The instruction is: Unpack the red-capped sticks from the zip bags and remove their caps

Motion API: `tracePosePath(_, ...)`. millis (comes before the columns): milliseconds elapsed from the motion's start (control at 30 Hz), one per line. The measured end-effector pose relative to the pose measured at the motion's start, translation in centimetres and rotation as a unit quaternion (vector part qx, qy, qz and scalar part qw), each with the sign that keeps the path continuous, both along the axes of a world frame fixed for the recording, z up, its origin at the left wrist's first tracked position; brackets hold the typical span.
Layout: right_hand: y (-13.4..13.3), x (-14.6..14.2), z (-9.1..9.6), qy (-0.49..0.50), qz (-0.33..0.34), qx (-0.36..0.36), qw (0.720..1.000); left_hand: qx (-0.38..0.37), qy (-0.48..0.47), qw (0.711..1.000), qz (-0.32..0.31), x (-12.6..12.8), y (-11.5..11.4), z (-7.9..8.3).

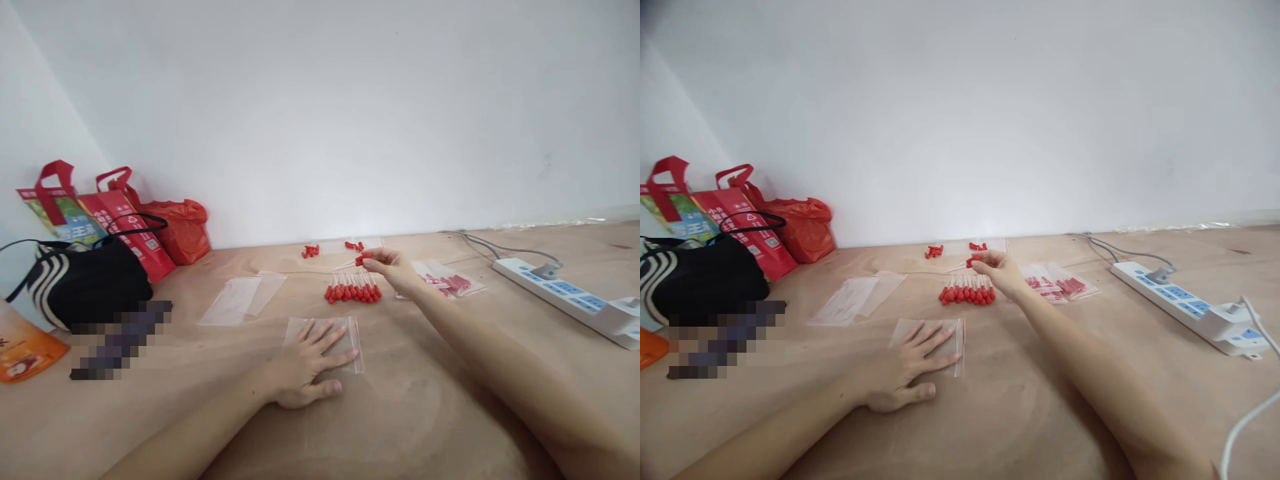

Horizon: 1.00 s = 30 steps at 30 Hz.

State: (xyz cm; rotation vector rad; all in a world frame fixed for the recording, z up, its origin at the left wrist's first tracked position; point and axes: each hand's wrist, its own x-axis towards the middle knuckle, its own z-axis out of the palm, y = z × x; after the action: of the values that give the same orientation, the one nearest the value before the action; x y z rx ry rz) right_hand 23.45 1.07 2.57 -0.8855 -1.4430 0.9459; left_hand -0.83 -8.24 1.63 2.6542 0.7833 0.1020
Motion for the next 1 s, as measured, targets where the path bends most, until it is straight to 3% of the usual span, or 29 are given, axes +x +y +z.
tracePosePath(67, 0.3, -2.2, -0.6, -0.059, -0.033, 0.062, 0.996, -0.009, -0.001, 1.000, 0.012, 0.2, -0.2, -0.2)
tracePosePath(133, 0.4, -4.2, -1.1, -0.183, -0.071, 0.143, 0.970, -0.002, -0.039, 0.997, 0.066, 0.0, 0.0, -0.5)
tracePosePath(167, 0.4, -5.1, -1.3, -0.266, -0.077, 0.183, 0.943, 0.004, -0.068, 0.992, 0.106, -0.2, 0.3, -0.8)
tracePosePath(233, 0.2, -6.7, -1.6, -0.439, -0.066, 0.246, 0.862, 0.011, -0.125, 0.973, 0.196, -0.8, 1.1, -1.2)
tracePosePath(300, 0.1, -7.9, -1.8, -0.507, -0.044, 0.264, 0.820, 0.011, -0.151, 0.953, 0.262, -1.6, 1.9, -1.5)
tracePosePath(467, 0.3, -9.3, -2.2, -0.571, 0.003, 0.270, 0.775, 0.015, -0.138, 0.944, 0.299, -3.5, 3.6, -1.7)
tracePosePath(700, 0.1, -9.5, -2.7, -0.615, 0.011, 0.261, 0.744, -0.078, -0.059, 0.910, 0.404, -5.6, 4.1, -0.3)
tracePosePath(800, -0.3, -9.2, -2.5, -0.614, -0.003, 0.262, 0.744, -0.155, -0.039, 0.903, 0.398, -6.2, 4.1, 0.6)
tracePosePath(933, -1.0, -7.9, -2.4, -0.590, -0.043, 0.268, 0.760, -0.262, -0.107, 0.882, 0.378, -7.5, 5.0, 1.6)
tracePosePath(1000, -1.6, -6.8, -2.8, -0.552, -0.081, 0.292, 0.777, -0.240, -0.223, 0.830, 0.452, -8.5, 5.9, 1.9)
